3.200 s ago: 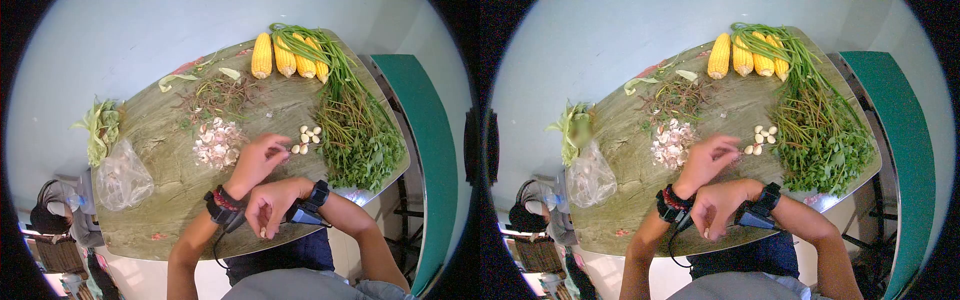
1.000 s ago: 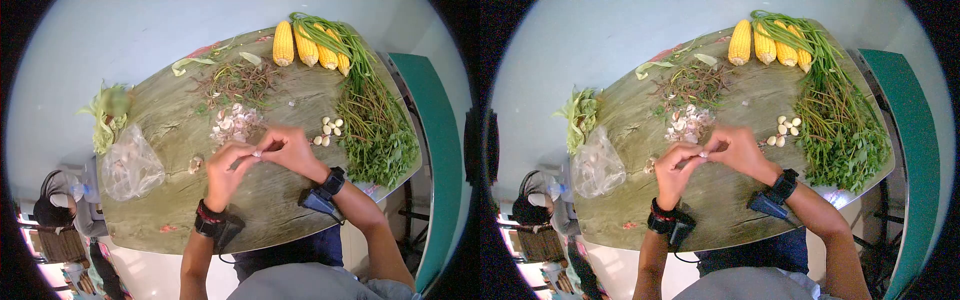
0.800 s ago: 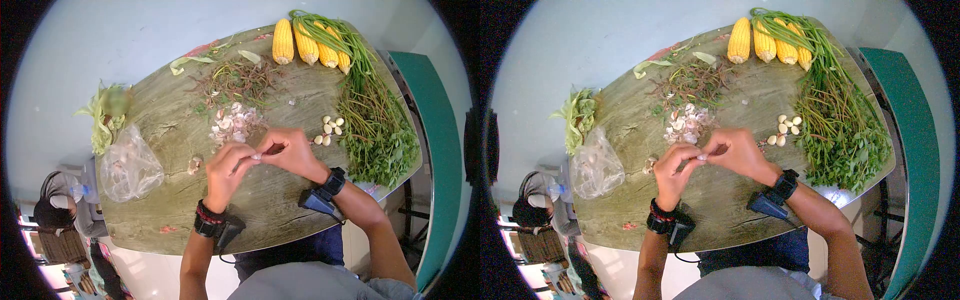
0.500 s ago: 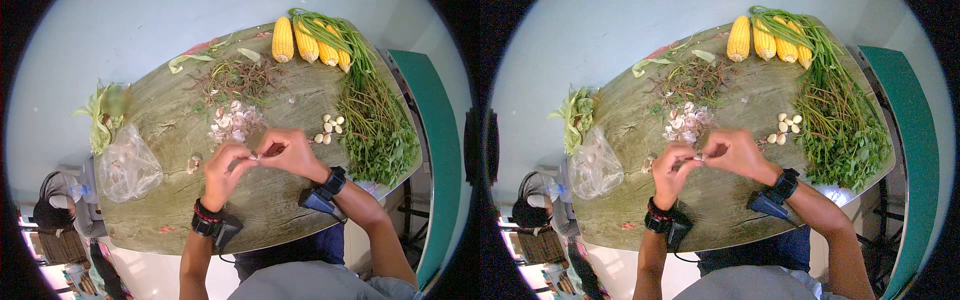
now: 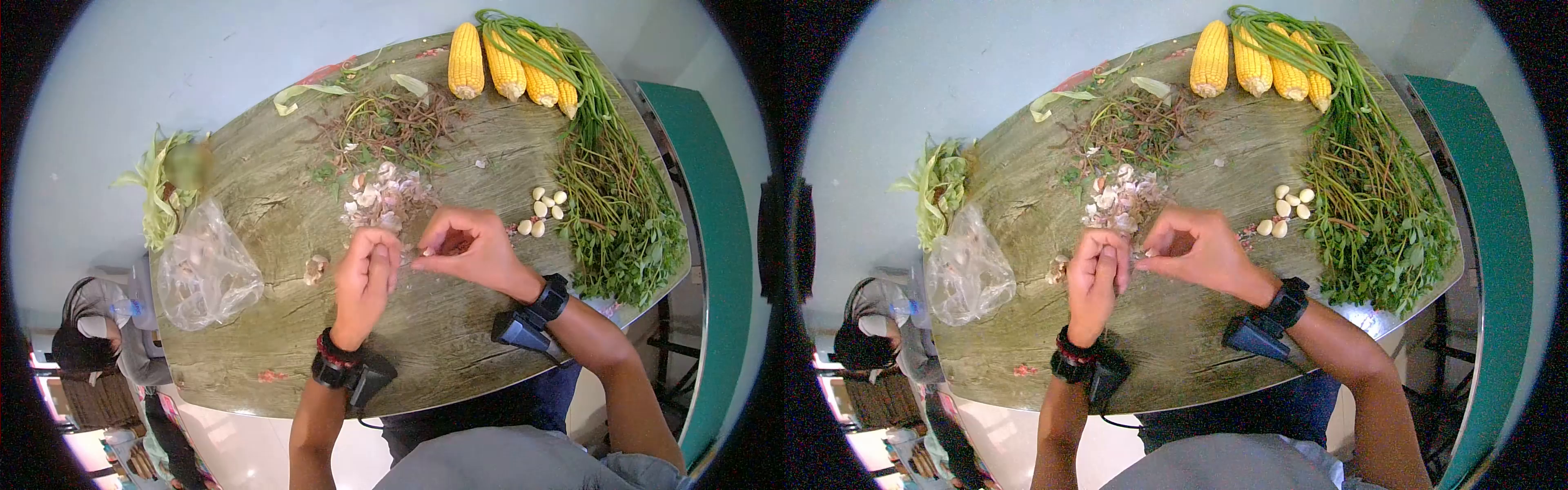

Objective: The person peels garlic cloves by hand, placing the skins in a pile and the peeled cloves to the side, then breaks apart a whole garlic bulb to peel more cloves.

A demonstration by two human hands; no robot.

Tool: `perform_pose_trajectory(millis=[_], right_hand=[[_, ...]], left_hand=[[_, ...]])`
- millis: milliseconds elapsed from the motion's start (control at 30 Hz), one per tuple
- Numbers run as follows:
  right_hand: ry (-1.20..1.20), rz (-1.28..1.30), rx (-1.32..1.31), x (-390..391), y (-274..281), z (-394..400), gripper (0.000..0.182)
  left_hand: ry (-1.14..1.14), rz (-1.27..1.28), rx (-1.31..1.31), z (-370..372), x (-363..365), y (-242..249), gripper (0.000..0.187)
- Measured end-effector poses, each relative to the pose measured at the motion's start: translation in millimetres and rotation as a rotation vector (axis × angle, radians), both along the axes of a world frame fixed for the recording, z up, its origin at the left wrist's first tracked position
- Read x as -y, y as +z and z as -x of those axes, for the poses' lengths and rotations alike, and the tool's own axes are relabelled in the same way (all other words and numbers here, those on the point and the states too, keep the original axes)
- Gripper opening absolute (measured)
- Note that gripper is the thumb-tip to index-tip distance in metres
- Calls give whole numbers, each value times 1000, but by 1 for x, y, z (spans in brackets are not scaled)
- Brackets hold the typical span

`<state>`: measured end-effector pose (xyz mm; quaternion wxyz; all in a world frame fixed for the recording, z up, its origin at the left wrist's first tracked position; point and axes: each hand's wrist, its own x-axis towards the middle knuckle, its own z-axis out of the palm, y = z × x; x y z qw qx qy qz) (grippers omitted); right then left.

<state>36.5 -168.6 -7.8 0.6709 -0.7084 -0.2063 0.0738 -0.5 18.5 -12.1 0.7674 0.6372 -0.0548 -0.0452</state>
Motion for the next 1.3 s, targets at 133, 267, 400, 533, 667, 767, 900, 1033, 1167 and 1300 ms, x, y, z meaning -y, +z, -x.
perform_pose_trajectory(millis=[133, 267, 400, 533, 667, 767, 900, 1033, 1167, 1300], right_hand=[[-50, 34, 135, 2, -4, -1, 20], [-133, 120, 290, 2, -1, 1, 19], [-102, 135, 344, 3, -2, 2, 19], [-88, 94, 435, 0, 1, 1, 19], [-79, 93, 413, 0, 1, 3, 19], [-82, 65, 438, -4, 6, 4, 17], [-74, 85, 274, -5, 14, 8, 14], [90, 49, -7, 1, 12, 4, 16], [36, -17, -20, -4, -6, 3, 13], [-223, -286, -97, 7, -3, -6, 6]], left_hand=[[-65, -62, -169, 9, 6, 2, 12], [-19, -121, -227, 15, 24, 17, 18], [54, -9, -263, 15, 27, 16, 21], [73, -20, -181, 16, 24, 12, 23], [122, -100, -81, 16, 22, 4, 22], [198, -194, 15, 15, 20, 1, 17], [252, -308, 100, 8, 20, 7, 6], [223, -312, -34, 12, 13, 1, 10], [290, -310, 20, 9, 16, 3, 20], [306, -383, 128, 8, 11, -3, 26]])
